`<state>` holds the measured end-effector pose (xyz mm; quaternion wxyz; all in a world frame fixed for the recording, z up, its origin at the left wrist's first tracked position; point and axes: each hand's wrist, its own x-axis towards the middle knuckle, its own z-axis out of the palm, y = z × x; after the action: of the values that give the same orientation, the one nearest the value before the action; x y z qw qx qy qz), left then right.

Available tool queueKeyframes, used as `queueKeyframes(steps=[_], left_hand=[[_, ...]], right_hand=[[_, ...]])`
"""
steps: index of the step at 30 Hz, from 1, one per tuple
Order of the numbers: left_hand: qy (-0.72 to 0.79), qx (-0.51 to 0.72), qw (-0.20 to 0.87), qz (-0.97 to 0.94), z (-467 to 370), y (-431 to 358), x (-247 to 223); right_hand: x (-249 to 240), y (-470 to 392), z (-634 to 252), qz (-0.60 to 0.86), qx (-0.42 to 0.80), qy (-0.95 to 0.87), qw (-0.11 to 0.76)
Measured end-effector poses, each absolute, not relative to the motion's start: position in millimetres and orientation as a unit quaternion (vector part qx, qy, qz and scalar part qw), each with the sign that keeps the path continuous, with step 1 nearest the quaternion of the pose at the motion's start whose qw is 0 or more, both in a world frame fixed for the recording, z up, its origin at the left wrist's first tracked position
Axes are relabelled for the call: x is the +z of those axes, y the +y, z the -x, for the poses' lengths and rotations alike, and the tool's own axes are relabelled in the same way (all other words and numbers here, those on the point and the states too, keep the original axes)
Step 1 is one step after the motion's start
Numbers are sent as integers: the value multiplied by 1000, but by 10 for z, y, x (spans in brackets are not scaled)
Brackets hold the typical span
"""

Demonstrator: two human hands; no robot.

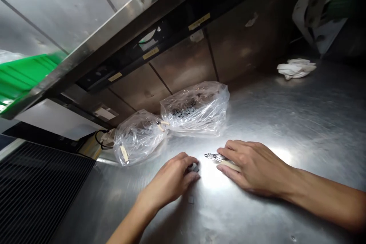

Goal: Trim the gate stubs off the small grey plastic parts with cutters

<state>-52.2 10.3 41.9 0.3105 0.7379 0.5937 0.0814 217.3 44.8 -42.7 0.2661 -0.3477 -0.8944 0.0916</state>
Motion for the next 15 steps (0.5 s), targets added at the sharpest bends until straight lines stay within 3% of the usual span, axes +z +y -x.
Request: queueKeyframes(steps=[8, 15], left_hand=[[609, 144, 320, -711, 480, 127, 199], [601, 413, 552, -405, 343, 5, 171]], right_hand=[[-435, 489, -2182, 350, 77, -887, 291], [-392, 512, -2227, 321, 57, -874, 359]])
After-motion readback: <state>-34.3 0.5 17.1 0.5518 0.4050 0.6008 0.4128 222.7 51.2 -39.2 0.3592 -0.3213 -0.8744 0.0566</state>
